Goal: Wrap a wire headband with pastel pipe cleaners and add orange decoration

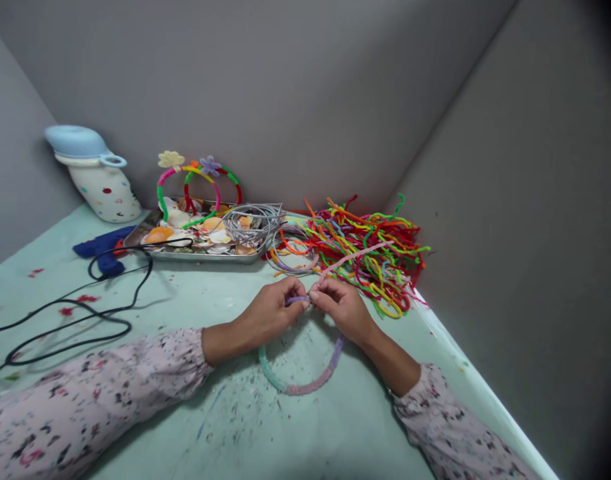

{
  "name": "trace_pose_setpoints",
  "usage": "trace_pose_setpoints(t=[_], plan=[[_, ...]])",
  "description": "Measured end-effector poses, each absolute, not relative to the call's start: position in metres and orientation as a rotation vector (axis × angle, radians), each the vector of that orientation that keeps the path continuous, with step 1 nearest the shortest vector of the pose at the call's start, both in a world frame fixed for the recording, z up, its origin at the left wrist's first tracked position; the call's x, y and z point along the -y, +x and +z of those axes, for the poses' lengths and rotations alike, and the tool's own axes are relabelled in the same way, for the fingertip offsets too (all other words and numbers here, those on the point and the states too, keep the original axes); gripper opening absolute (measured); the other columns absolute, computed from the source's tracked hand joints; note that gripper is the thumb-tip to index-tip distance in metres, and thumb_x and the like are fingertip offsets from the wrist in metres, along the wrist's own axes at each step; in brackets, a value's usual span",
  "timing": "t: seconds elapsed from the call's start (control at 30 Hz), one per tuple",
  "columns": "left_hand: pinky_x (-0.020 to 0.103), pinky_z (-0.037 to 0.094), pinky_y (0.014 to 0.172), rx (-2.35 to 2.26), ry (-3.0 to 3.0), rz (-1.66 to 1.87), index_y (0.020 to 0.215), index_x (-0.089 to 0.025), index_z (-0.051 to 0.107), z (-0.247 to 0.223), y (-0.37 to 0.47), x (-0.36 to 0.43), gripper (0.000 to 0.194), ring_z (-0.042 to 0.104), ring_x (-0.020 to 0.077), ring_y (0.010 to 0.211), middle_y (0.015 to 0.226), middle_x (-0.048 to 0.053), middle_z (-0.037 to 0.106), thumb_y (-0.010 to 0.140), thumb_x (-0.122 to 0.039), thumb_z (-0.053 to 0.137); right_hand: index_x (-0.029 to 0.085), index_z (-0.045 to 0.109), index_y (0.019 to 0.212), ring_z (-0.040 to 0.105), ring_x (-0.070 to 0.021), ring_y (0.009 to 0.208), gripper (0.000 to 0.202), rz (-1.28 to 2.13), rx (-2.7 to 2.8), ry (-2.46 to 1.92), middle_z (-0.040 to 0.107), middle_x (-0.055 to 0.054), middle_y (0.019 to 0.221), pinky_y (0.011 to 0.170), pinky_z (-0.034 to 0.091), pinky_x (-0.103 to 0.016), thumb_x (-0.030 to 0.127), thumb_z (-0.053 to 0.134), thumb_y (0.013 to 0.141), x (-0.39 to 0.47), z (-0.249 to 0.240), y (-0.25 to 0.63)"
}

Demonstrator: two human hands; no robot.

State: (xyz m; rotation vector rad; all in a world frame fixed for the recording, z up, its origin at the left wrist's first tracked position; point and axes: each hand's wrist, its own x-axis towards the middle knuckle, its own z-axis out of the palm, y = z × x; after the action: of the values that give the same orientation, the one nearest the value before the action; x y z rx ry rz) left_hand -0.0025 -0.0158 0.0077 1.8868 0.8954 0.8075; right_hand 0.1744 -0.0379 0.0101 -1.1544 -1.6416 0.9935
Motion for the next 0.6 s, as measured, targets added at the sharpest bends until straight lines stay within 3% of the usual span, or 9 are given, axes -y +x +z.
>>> trace_pose_setpoints(t=[0.6], plan=[[0.022, 0.033, 0.054, -1.013, 2.0, 0.794, 0.08, -0.016, 0.055, 0.014, -0.002, 0.018, 0.015, 0.047, 0.0105, 0.06, 0.068, -0.001, 0.056, 0.081, -0.029, 0.049, 0.016, 0.064, 0.077, 0.054, -0.0119, 0.063, 0.01, 0.471, 2.076, -1.315, 0.064, -0.001, 0.071, 0.061, 0.039, -0.023, 0.018, 0.054, 0.079, 0.038, 0.029, 0.175]])
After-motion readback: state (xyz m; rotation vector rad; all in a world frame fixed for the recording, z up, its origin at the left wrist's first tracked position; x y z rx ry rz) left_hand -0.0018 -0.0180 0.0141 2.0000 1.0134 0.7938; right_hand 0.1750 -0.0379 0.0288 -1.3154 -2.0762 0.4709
